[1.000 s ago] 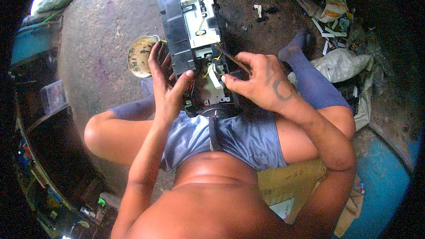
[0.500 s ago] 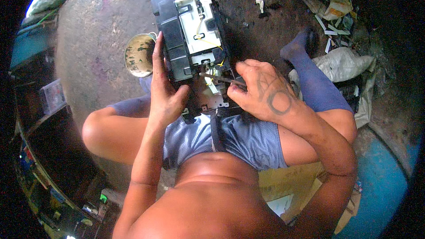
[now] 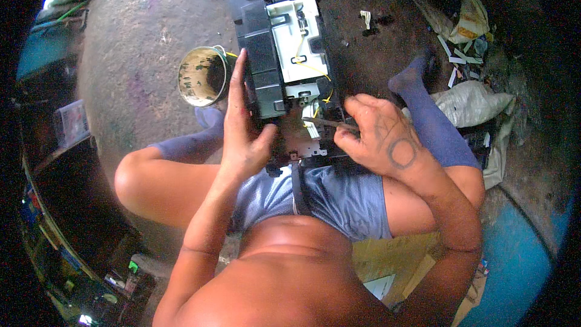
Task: The person sits on the floor and uses a screwdriver and pliers to disassemble a black electronic device. They remove screws, detach a white plastic component, and cut wires, leaving the device partially disassembled.
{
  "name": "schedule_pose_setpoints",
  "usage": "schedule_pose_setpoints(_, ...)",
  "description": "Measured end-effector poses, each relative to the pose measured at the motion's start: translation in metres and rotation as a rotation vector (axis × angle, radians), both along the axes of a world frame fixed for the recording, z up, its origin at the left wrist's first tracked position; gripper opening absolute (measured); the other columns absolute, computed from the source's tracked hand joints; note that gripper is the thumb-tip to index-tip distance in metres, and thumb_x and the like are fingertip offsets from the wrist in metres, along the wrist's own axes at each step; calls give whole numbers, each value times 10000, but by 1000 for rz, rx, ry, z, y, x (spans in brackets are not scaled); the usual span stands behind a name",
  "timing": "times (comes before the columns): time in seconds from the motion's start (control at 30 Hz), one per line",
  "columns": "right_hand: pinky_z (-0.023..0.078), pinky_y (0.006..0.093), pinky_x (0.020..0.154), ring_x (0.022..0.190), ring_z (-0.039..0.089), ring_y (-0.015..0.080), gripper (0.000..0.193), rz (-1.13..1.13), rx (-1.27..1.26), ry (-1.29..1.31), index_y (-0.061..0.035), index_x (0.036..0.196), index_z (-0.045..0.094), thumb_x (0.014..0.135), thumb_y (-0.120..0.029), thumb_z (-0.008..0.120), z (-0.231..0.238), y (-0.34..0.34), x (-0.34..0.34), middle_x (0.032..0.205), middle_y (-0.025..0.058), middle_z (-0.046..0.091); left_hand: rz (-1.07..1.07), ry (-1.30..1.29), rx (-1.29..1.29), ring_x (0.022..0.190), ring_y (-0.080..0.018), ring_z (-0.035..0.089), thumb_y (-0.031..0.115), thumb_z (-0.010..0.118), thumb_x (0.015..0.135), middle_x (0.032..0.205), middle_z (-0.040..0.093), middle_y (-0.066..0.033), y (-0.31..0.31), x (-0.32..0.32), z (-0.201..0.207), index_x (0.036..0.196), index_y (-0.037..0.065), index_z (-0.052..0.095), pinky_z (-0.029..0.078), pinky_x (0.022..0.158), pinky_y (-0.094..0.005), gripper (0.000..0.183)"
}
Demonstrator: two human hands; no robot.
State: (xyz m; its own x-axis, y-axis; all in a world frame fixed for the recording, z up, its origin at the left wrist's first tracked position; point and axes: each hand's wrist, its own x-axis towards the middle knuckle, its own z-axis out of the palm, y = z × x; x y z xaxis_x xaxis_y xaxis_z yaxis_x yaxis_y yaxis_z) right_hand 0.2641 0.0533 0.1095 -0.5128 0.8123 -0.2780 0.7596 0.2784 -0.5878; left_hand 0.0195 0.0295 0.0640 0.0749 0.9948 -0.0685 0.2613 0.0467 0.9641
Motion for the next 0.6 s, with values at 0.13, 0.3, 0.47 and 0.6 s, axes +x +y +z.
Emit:
schedule_pose_setpoints(0.13, 509, 516, 744, 798, 623, 460, 378, -8, -34, 0, 48, 903, 596, 840, -291, 750, 1, -5, -9, 834, 245, 605, 4, 72, 17, 1541, -420, 159, -84, 527, 647, 1620, 219, -272, -1, 3, -2, 1602, 12, 125, 145, 1259, -458, 1041)
schedule_pose_setpoints(0.3, 509, 486, 752, 860, 643, 435, 501, -45, -108, -69, 48, 932, 614, 870, -433, 737, 10, -1, -16, 894, 243, 635, -25, 128, 43, 1540, -445, 125, -80, 545, 666, 1624, 162, -301, -2, 4, 5, 1610, 31, 82, 142, 1256, -474, 1058)
schedule_pose_setpoints(0.47, 526, 467, 758, 870, 665, 378, 661, -181, 90, -21, 70, 1123, 638, 876, -538, 719, 27, 18, -18, 936, 221, 649, -50, 119, 4, 1538, -456, 118, -78, 580, 682, 1632, 119, -306, -1, 7, 10, 1615, 42, 61, 151, 1251, -489, 1075)
schedule_pose_setpoints(0.6, 518, 464, 732, 861, 668, 375, 397, -312, 64, -49, -28, 1083, 626, 970, -408, 643, 57, 56, -12, 926, 180, 663, -26, 98, -13, 1532, -466, 130, -66, 593, 679, 1633, 115, -307, -1, 7, 11, 1619, 57, 68, 160, 1250, -488, 1084)
